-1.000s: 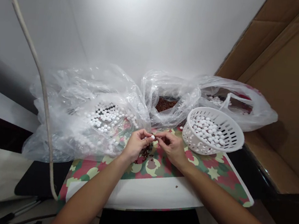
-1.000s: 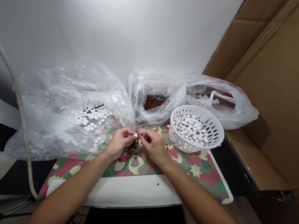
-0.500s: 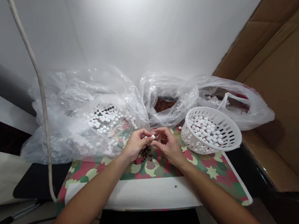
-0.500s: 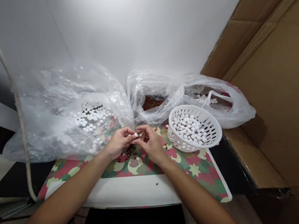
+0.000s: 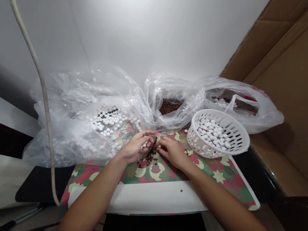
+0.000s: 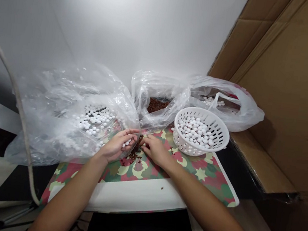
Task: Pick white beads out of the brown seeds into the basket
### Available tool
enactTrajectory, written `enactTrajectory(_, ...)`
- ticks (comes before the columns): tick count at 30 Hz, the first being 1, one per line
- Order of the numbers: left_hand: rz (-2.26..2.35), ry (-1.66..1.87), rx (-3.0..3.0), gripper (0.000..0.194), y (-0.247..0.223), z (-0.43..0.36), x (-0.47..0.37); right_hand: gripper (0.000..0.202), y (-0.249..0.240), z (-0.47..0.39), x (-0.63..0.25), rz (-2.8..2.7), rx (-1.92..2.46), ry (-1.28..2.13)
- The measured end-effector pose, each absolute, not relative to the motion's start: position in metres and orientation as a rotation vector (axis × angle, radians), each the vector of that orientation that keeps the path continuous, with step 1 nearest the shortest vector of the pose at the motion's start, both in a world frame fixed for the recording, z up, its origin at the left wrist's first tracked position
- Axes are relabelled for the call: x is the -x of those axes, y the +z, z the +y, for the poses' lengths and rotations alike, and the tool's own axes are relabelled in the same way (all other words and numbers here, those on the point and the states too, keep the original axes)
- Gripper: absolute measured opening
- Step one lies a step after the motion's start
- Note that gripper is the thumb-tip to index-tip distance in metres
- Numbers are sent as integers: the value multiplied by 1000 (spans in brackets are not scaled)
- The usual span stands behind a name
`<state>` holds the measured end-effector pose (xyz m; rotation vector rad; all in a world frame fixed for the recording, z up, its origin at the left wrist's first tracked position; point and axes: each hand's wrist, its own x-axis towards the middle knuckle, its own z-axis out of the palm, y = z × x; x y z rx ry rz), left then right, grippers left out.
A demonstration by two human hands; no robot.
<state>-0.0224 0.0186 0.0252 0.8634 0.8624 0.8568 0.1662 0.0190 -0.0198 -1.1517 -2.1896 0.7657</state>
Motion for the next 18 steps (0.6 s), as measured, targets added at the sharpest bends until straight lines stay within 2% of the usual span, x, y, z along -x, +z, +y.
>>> enactTrajectory(6, 901, 898, -993, 59, 19, 19, 20, 17, -21, 19, -164, -2235, 1078, 706)
enactTrajectory(9, 908, 967, -1075, 54, 10, 20, 18, 15, -11, 17, -167, -1983, 1167, 809)
enactTrajectory(12, 926, 1008, -1143, 51, 6, 19, 13, 24, -2, 15, -170, -1670, 1219, 911)
enactTrajectory(18, 1009, 1026, -1171, 55, 10, 14, 3, 25, 5, 8, -164, -1687, 1236, 823)
